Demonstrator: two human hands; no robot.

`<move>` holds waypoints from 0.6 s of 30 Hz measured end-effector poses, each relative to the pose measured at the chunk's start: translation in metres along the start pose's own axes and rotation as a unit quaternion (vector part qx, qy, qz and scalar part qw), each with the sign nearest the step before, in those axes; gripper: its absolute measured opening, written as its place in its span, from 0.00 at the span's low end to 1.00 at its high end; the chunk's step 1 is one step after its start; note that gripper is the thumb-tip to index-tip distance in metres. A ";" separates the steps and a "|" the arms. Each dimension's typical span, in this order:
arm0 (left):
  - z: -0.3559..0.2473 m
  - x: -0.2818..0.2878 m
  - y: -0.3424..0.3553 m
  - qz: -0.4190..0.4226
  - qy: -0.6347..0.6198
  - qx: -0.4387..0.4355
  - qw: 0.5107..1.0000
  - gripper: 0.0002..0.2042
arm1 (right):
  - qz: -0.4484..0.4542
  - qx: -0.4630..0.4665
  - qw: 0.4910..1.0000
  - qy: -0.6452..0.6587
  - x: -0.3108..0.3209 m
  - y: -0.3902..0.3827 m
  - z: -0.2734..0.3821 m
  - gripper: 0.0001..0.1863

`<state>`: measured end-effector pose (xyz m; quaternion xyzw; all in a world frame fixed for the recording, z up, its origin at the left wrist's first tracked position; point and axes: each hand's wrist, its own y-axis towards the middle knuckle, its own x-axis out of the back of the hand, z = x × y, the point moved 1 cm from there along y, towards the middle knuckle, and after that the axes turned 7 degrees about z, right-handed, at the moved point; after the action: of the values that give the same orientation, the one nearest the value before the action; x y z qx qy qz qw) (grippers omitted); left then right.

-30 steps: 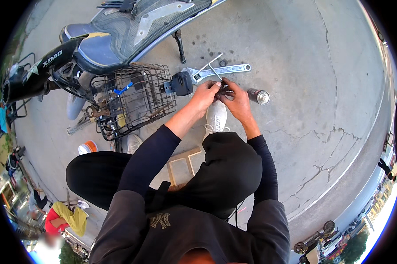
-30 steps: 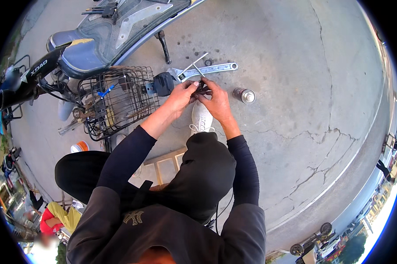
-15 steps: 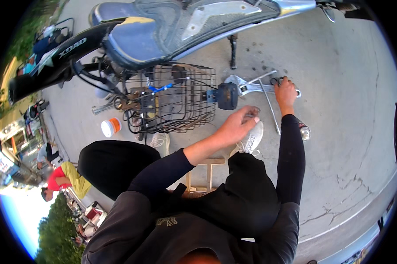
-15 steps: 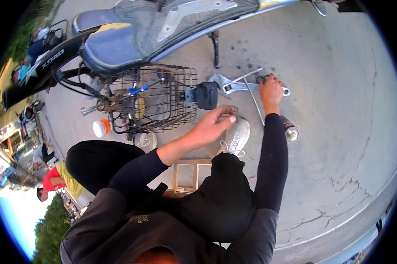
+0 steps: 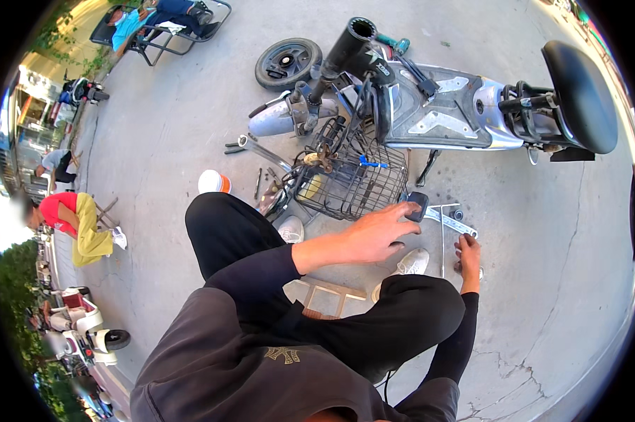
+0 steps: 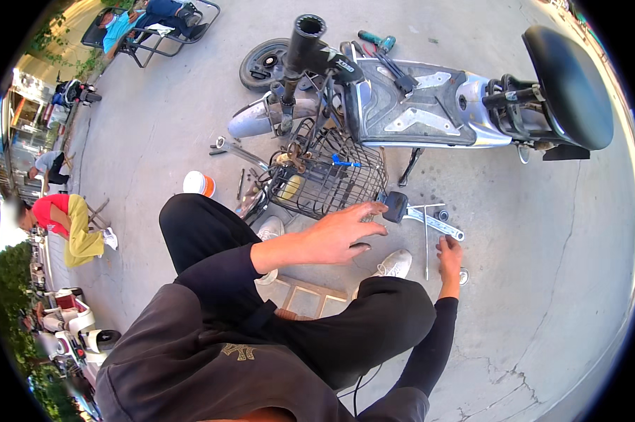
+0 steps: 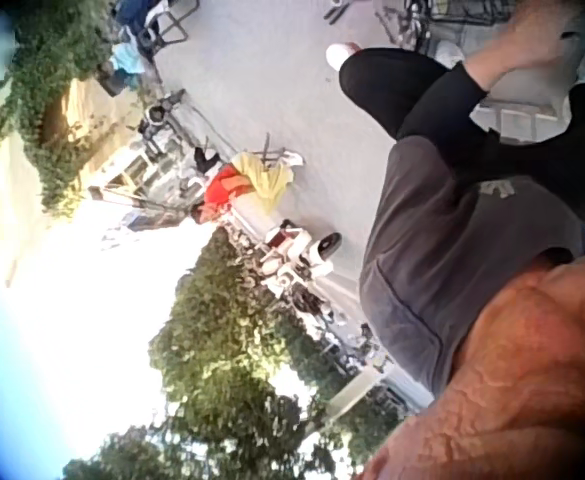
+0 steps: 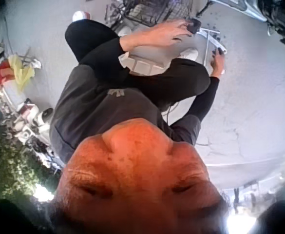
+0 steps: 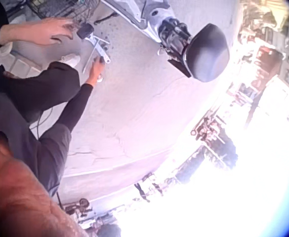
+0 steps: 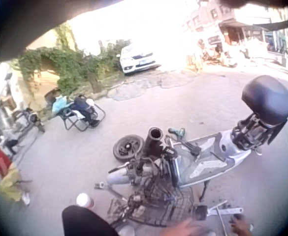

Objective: The person works on a disassembled electric scooter, first manipulating the handlebar stem and then spraying lubricant into the steering column. They then open a container of grease and apply it by hand to the handlebar stem and surrounding components.

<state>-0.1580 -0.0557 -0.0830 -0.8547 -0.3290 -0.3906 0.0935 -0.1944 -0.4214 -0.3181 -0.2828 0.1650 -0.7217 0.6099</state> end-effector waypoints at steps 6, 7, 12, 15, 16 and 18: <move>-0.015 0.163 -0.090 -0.183 0.042 0.023 0.982 0.08 | -0.079 0.044 0.994 0.053 0.053 -0.122 0.072 0.31; -0.012 0.191 -0.122 -0.225 0.033 0.045 0.973 0.08 | -0.082 0.070 0.992 0.072 0.064 -0.140 0.087 0.30; 0.010 0.271 -0.325 -0.431 -0.122 0.256 0.856 0.10 | -0.062 0.251 0.951 0.169 0.110 -0.257 0.175 0.28; 0.050 0.248 -0.463 -0.466 -0.263 0.285 0.795 0.16 | 0.044 0.350 0.905 0.238 0.129 -0.305 0.177 0.29; 0.081 0.218 -0.517 -0.478 -0.375 0.262 0.750 0.19 | 0.107 0.378 0.872 0.292 0.122 -0.311 0.168 0.30; 0.155 0.105 -0.605 -0.494 -0.612 0.000 0.618 0.25 | 0.194 0.390 0.806 0.400 0.120 -0.306 0.126 0.33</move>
<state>-0.3987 0.5233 -0.1701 -0.6049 -0.6825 0.2351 -0.3362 -0.3700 -0.4631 -0.0158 0.3304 0.1504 -0.6409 0.6763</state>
